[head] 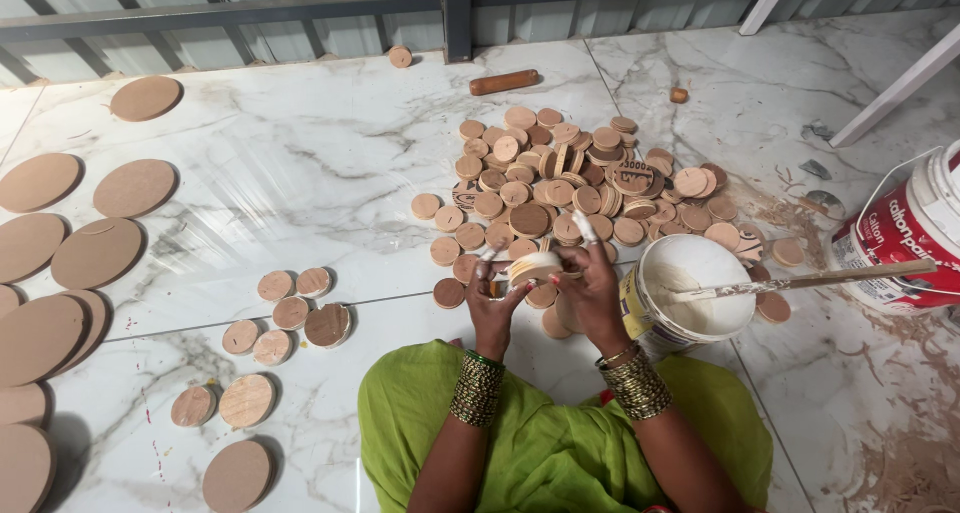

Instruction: The person sits on the floor applying white paste from a bucket onto small round wooden discs one at a time, spreading the paste over each disc with a small applicator and setting treated discs aside. The person occasionally reaches into the bucket to reload paste and continues across the pile of discs.

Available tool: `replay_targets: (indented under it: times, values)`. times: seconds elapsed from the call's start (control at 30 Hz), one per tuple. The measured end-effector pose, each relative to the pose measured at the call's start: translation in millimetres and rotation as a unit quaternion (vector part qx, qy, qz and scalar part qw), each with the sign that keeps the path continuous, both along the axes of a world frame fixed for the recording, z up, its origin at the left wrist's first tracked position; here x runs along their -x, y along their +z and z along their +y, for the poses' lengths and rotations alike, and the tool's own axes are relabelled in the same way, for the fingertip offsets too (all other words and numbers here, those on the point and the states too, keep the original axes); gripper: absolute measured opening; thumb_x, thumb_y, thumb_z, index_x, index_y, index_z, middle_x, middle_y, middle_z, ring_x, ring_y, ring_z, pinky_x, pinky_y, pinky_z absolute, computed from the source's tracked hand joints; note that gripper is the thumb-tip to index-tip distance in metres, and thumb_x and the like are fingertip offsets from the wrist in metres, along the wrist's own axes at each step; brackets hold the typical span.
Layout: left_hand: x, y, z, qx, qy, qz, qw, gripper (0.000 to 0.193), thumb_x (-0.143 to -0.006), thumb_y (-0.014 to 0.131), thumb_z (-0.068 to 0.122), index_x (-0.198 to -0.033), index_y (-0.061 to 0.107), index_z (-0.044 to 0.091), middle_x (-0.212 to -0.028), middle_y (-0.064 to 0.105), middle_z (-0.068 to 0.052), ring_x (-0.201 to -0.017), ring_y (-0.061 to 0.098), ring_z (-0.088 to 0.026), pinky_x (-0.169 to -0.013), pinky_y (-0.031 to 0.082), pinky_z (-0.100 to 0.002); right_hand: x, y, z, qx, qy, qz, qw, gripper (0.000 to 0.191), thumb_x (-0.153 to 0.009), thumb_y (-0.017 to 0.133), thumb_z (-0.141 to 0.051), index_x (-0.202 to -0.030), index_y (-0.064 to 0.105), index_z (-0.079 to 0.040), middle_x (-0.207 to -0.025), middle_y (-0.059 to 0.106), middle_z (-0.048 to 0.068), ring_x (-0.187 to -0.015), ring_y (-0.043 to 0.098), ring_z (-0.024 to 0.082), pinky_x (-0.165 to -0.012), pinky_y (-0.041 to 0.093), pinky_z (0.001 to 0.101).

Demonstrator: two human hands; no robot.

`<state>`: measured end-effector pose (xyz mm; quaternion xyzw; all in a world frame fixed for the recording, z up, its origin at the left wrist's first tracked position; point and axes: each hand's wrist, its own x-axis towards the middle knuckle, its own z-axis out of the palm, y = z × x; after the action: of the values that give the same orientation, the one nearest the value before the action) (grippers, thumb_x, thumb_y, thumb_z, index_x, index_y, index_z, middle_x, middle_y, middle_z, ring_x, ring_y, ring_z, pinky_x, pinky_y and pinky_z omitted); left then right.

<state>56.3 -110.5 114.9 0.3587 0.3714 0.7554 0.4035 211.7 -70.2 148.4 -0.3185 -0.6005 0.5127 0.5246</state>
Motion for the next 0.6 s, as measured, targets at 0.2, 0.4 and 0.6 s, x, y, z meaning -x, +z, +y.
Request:
replay_targets:
  times: [0.2, 0.4, 0.6]
  values:
    - [-4, -25, 8, 0.027, 0.151, 0.238, 0.959, 0.036, -0.071, 0.094, 0.013, -0.092, 0.067, 0.000, -0.089, 0.062, -0.006, -0.080, 0.058, -0.017, -0.072, 0.050, -0.033, -5, -20, 0, 0.076, 0.041, 0.061, 0.994, 0.081, -0.090, 0.067, 0.002, -0.162, 0.031, -0.008, -0.123, 0.067, 0.013, -0.108, 0.062, 0.021, -0.095, 0.048, 0.0337]
    - [-4, -16, 0, 0.091, 0.246, 0.331, 0.907, 0.048, -0.067, 0.098, 0.026, -0.080, 0.059, 0.000, -0.080, 0.054, -0.013, -0.081, 0.049, -0.029, -0.087, 0.041, -0.040, 7, -10, -21, -0.237, -0.167, -0.423, 0.859, 0.077, -0.078, 0.064, 0.001, -0.151, 0.040, -0.004, -0.153, 0.042, 0.019, -0.133, 0.042, 0.042, -0.106, 0.031, 0.0524]
    - [-3, -4, -8, 0.018, 0.287, 0.405, 0.868, 0.033, -0.074, 0.091, 0.024, -0.099, 0.075, 0.009, -0.082, 0.064, -0.005, -0.090, 0.060, -0.025, -0.115, 0.032, -0.052, 21, 19, -48, -0.250, -0.207, -0.472, 0.820, 0.078, -0.077, 0.057, 0.004, -0.153, 0.040, -0.002, -0.157, 0.037, 0.018, -0.135, 0.039, 0.042, -0.107, 0.029, 0.0524]
